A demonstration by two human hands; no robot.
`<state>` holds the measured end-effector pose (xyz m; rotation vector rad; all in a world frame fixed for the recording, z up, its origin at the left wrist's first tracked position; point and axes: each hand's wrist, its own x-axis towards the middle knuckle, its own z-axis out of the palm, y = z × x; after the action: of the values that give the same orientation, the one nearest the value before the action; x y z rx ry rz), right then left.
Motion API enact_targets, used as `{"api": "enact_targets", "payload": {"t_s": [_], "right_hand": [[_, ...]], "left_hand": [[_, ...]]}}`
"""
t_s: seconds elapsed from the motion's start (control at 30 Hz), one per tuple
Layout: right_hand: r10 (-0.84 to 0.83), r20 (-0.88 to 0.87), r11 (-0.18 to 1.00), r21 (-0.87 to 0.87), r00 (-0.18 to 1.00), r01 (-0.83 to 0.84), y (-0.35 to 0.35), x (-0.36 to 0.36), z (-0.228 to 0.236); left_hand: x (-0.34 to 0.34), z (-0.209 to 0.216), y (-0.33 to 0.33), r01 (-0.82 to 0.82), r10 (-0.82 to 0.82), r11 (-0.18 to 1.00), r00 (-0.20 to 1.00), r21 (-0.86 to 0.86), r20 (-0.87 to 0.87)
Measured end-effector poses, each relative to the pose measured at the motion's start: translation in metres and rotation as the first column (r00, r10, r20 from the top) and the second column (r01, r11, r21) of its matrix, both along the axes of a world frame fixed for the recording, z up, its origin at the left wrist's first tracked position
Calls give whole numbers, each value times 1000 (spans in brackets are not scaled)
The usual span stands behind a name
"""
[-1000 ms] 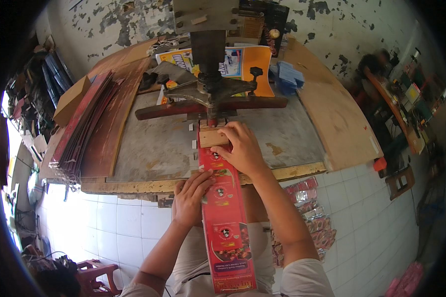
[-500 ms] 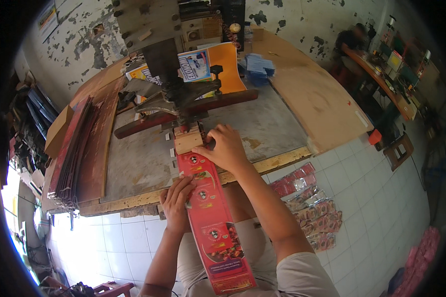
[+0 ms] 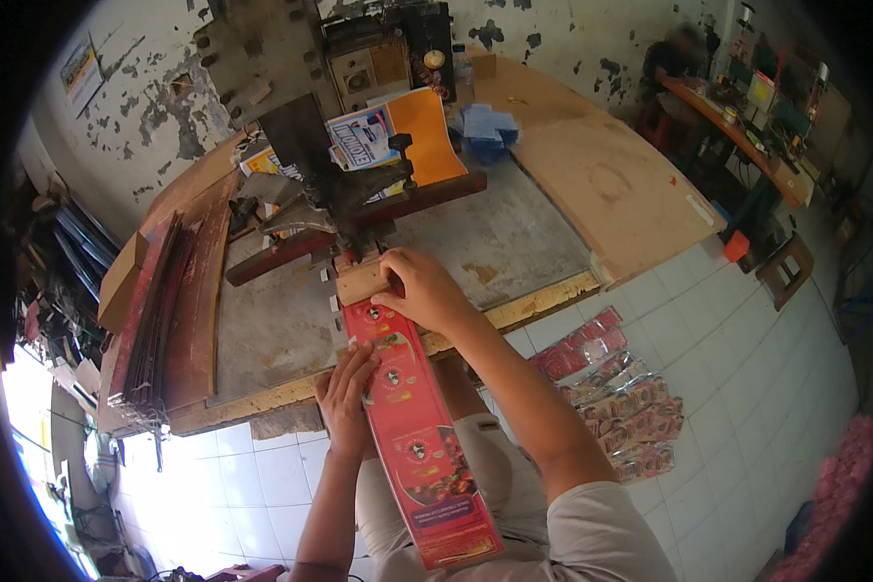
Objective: The person places long red cardboard packaging strips onto a jig and uses a wooden block to apply adhesive labels to them.
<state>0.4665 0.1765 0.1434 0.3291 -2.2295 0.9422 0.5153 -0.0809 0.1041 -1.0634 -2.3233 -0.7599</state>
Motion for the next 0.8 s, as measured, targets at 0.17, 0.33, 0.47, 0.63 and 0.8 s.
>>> {"api": "enact_targets", "payload": {"t_s": [0.17,0.33,0.47,0.63,0.8], "right_hand": [[49,95,995,-91,994,-41,2,1,-1],[195,141,978,-107,971,-181,-1,29,6],[259,88,957,-160,962,-243,10,98,18],[-136,133,977,-146,982,156,85,161,14],[-602,-48,795,-129,797,593,220,171,1]], "left_hand": [[5,7,0,22,-22,999,1000,-50,-13],[-3,-25,-19,11,-12,1000,999,-19,-45],[-1,-51,-44,-78,81,996,992,43,-95],[-8,-87,-75,-268,262,963,948,-14,-179],[-15,-108,-67,-280,284,959,937,50,-204]]}}
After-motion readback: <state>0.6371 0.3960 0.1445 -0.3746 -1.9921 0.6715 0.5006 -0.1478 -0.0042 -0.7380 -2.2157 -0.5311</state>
